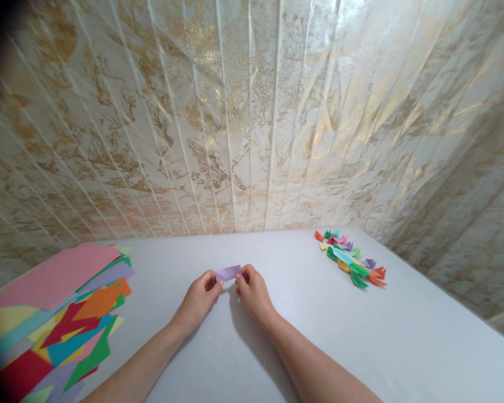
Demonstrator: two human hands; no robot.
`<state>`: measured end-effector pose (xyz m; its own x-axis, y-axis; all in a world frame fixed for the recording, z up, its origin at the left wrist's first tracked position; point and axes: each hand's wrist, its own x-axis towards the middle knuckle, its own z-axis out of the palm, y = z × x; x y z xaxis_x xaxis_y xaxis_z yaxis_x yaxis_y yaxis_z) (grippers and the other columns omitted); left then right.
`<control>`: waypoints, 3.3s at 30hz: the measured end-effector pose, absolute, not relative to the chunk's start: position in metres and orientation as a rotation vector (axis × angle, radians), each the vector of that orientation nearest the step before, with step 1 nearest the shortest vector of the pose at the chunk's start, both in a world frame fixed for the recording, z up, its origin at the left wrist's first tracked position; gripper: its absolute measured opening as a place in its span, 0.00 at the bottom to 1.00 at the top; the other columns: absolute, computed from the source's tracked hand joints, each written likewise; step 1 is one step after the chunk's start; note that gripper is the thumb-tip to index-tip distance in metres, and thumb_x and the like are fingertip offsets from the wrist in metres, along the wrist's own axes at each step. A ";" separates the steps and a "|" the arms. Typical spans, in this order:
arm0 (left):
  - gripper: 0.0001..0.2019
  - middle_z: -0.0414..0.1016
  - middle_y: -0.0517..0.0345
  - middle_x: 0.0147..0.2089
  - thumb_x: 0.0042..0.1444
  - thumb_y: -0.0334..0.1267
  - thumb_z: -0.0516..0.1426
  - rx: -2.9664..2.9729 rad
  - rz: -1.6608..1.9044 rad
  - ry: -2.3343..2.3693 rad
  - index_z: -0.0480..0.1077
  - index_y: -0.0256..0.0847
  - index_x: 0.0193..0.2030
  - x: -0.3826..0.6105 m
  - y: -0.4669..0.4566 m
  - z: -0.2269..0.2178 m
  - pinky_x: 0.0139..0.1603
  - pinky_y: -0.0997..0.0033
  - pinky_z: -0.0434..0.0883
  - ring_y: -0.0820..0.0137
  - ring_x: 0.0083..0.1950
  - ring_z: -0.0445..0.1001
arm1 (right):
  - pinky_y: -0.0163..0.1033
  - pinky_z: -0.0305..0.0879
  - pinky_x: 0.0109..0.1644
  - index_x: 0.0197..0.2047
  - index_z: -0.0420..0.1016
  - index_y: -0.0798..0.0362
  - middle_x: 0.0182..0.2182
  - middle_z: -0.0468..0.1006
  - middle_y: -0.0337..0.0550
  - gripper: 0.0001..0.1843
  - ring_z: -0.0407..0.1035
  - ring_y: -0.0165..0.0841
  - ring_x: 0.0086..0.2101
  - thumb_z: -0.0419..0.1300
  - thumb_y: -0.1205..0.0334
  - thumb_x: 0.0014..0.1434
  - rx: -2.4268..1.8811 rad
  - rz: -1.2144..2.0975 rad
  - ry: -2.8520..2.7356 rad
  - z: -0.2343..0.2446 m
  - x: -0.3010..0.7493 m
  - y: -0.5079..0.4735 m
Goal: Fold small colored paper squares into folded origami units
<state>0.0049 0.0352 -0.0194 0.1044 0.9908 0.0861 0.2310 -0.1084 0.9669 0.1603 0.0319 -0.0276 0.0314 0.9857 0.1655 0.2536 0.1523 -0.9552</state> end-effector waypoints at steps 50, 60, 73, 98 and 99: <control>0.13 0.70 0.61 0.27 0.55 0.48 0.55 1.402 0.956 0.990 0.67 0.39 0.29 -0.005 0.034 -0.007 0.36 0.71 0.64 0.69 0.32 0.68 | 0.35 0.61 0.37 0.36 0.72 0.52 0.29 0.72 0.38 0.06 0.64 0.31 0.30 0.55 0.62 0.58 -1.075 0.968 -1.640 -0.012 0.157 0.018; 0.15 0.69 0.60 0.27 0.57 0.49 0.51 1.536 0.925 0.961 0.67 0.40 0.29 -0.001 0.032 -0.010 0.36 0.70 0.65 0.68 0.31 0.68 | 0.36 0.60 0.34 0.29 0.66 0.52 0.24 0.69 0.36 0.17 0.64 0.30 0.27 0.57 0.47 0.59 -1.074 1.074 -1.517 -0.014 0.158 0.023; 0.15 0.67 0.60 0.27 0.61 0.46 0.46 1.650 0.949 0.980 0.63 0.42 0.27 -0.001 0.030 -0.015 0.37 0.70 0.64 0.68 0.32 0.67 | 0.36 0.60 0.32 0.27 0.63 0.51 0.22 0.69 0.35 0.14 0.63 0.30 0.25 0.59 0.51 0.57 -1.136 1.027 -1.497 -0.017 0.158 0.025; 0.12 0.67 0.62 0.28 0.62 0.44 0.48 1.691 0.956 1.043 0.60 0.42 0.29 0.002 0.032 -0.029 0.35 0.72 0.63 0.70 0.33 0.67 | 0.37 0.63 0.32 0.34 0.68 0.52 0.23 0.71 0.35 0.17 0.67 0.30 0.25 0.64 0.48 0.52 -1.039 1.192 -1.323 -0.017 0.155 0.025; 0.12 0.67 0.62 0.28 0.62 0.44 0.48 1.695 0.956 1.046 0.60 0.42 0.29 0.002 0.032 -0.028 0.35 0.72 0.64 0.70 0.32 0.67 | 0.37 0.62 0.32 0.31 0.68 0.52 0.22 0.71 0.36 0.16 0.66 0.30 0.25 0.64 0.48 0.53 -1.052 1.188 -1.346 -0.016 0.155 0.025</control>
<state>0.0025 0.0317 -0.0284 0.3437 0.9270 0.1500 0.2322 -0.2387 0.9429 0.1555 0.0251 -0.0163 -0.1081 0.9850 0.1346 -0.0112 0.1342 -0.9909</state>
